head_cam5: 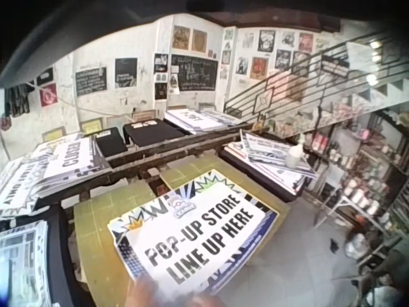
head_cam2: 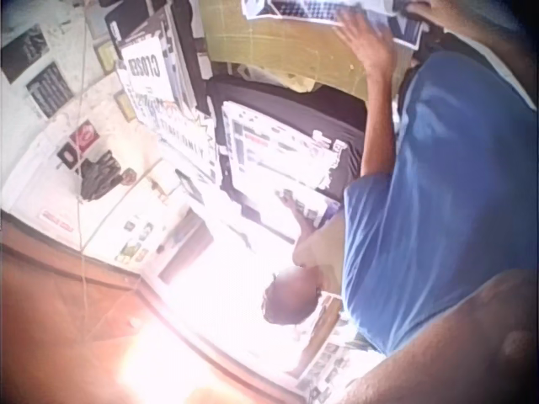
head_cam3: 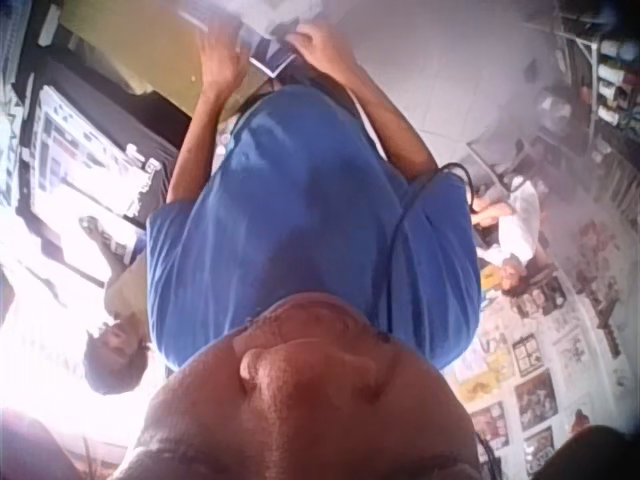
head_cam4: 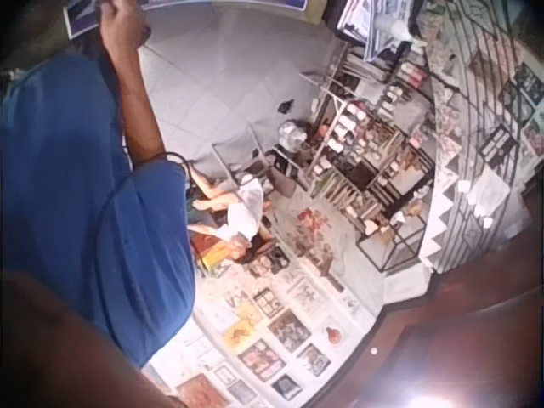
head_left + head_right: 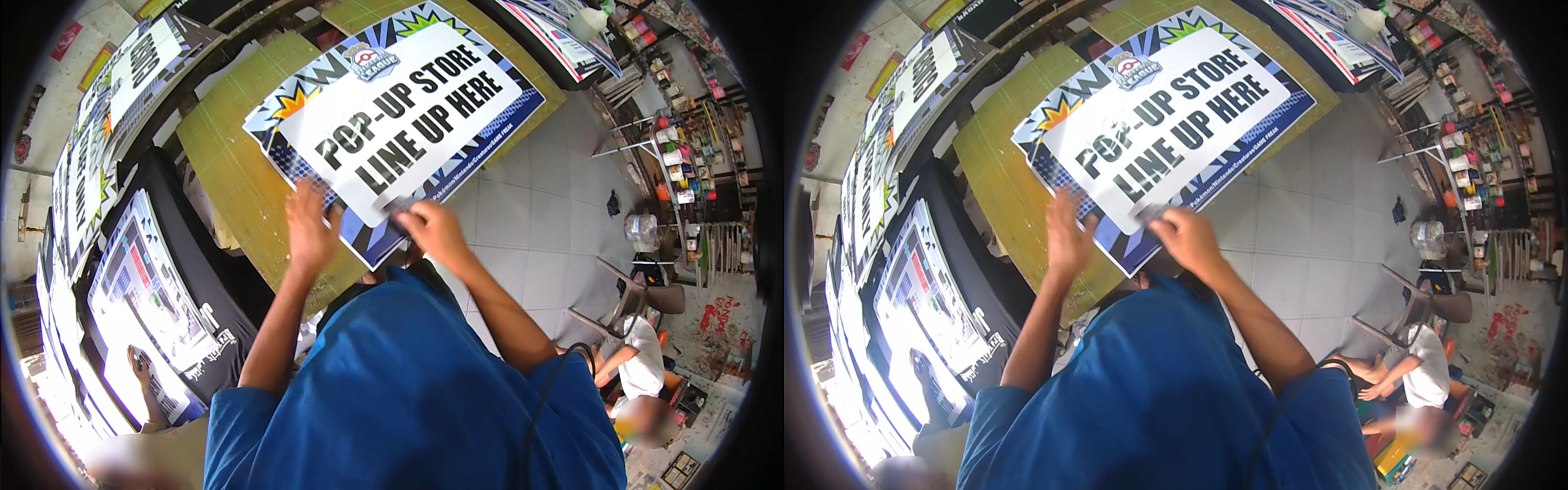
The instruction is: The person applies a large printed sign to a flat surface using a spray bottle and a squeegee. They smooth the surface, peel off a protective backing layer, and continue to press the sign down to ensure adhesion.
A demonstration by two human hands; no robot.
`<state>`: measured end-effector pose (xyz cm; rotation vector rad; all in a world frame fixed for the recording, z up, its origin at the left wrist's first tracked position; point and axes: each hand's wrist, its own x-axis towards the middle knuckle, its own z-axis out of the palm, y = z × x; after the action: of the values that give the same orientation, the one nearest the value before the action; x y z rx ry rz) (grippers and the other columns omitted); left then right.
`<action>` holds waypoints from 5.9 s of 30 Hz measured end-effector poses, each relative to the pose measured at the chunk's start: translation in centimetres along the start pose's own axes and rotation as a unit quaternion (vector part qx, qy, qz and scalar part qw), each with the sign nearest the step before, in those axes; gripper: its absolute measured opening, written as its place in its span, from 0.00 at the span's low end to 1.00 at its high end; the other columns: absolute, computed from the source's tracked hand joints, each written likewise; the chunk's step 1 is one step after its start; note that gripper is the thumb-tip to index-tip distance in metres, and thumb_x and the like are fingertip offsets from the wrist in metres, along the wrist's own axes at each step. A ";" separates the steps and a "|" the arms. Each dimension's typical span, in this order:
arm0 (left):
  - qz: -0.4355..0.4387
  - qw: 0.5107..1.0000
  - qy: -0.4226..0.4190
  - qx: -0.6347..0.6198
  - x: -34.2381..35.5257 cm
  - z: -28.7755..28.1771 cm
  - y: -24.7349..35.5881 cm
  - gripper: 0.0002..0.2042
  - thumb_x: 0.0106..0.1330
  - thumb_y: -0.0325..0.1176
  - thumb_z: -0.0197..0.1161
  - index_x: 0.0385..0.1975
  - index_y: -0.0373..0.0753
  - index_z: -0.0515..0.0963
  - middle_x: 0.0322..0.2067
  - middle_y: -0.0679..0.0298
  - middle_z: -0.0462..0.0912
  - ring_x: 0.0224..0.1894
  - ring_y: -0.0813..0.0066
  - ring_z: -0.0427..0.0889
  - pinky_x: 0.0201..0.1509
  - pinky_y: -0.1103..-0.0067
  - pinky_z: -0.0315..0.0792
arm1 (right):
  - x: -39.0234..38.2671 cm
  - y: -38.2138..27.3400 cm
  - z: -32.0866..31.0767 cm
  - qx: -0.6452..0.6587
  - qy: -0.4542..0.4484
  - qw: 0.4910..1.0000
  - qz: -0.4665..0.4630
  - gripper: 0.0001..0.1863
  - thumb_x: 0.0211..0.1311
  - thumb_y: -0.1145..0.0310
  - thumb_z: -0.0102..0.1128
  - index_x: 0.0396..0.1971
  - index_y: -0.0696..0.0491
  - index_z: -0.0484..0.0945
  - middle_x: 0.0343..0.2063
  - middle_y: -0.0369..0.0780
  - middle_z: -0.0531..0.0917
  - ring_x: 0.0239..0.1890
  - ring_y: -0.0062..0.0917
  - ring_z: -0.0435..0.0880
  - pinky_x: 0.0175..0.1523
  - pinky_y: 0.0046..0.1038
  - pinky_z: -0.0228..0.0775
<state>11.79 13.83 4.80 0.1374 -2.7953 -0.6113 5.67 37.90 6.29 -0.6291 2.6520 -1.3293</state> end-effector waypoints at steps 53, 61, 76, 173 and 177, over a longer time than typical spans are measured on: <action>-0.267 0.928 0.105 -0.239 20.0 -2.4 -19.9 0.09 0.62 0.32 0.61 0.33 0.31 0.81 0.25 0.63 0.80 0.29 0.78 0.76 0.35 0.78 0.70 | 9.0 5.5 -5.1 -0.055 -0.062 0.991 0.102 0.16 0.56 0.59 0.65 0.20 0.57 0.79 0.20 0.48 0.80 0.24 0.42 0.79 0.32 0.38 0.67; -0.269 0.858 0.101 -0.426 19.1 -3.3 -19.1 0.06 0.69 0.32 0.57 0.37 0.36 0.77 0.24 0.71 0.74 0.25 0.84 0.69 0.30 0.84 0.63 | 9.3 4.6 -5.2 -0.079 -0.057 0.991 0.096 0.15 0.55 0.60 0.66 0.20 0.57 0.79 0.19 0.48 0.79 0.23 0.42 0.79 0.31 0.38 0.68; -0.227 0.705 0.063 -0.668 19.5 -4.4 -18.0 0.06 0.73 0.34 0.53 0.37 0.40 0.74 0.27 0.72 0.76 0.26 0.84 0.72 0.32 0.84 0.68 | 9.6 4.6 -4.8 -0.118 -0.041 0.989 0.075 0.15 0.55 0.61 0.67 0.20 0.58 0.79 0.16 0.46 0.79 0.18 0.36 0.77 0.26 0.34 0.65; -0.339 0.867 0.205 -0.303 16.8 -1.2 -18.1 0.06 0.66 0.28 0.58 0.32 0.32 0.77 0.23 0.70 0.73 0.27 0.86 0.65 0.30 0.83 0.61 | 38.9 0.1 9.7 -0.115 -0.037 0.989 -0.088 0.16 0.64 0.58 0.58 0.29 0.57 0.80 0.27 0.50 0.84 0.34 0.46 0.84 0.41 0.45 0.76; -0.345 0.869 0.207 -0.289 17.0 -1.1 -18.0 0.07 0.65 0.29 0.58 0.33 0.31 0.77 0.24 0.68 0.74 0.27 0.84 0.67 0.31 0.81 0.63 | 36.4 -3.0 12.1 -0.129 -0.052 0.983 -0.122 0.14 0.65 0.61 0.57 0.30 0.58 0.80 0.26 0.50 0.83 0.33 0.42 0.85 0.38 0.40 0.77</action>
<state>-3.59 -5.47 2.39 1.0240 -1.9859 -1.3547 -23.11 12.47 4.42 -1.0566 2.7509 -0.9740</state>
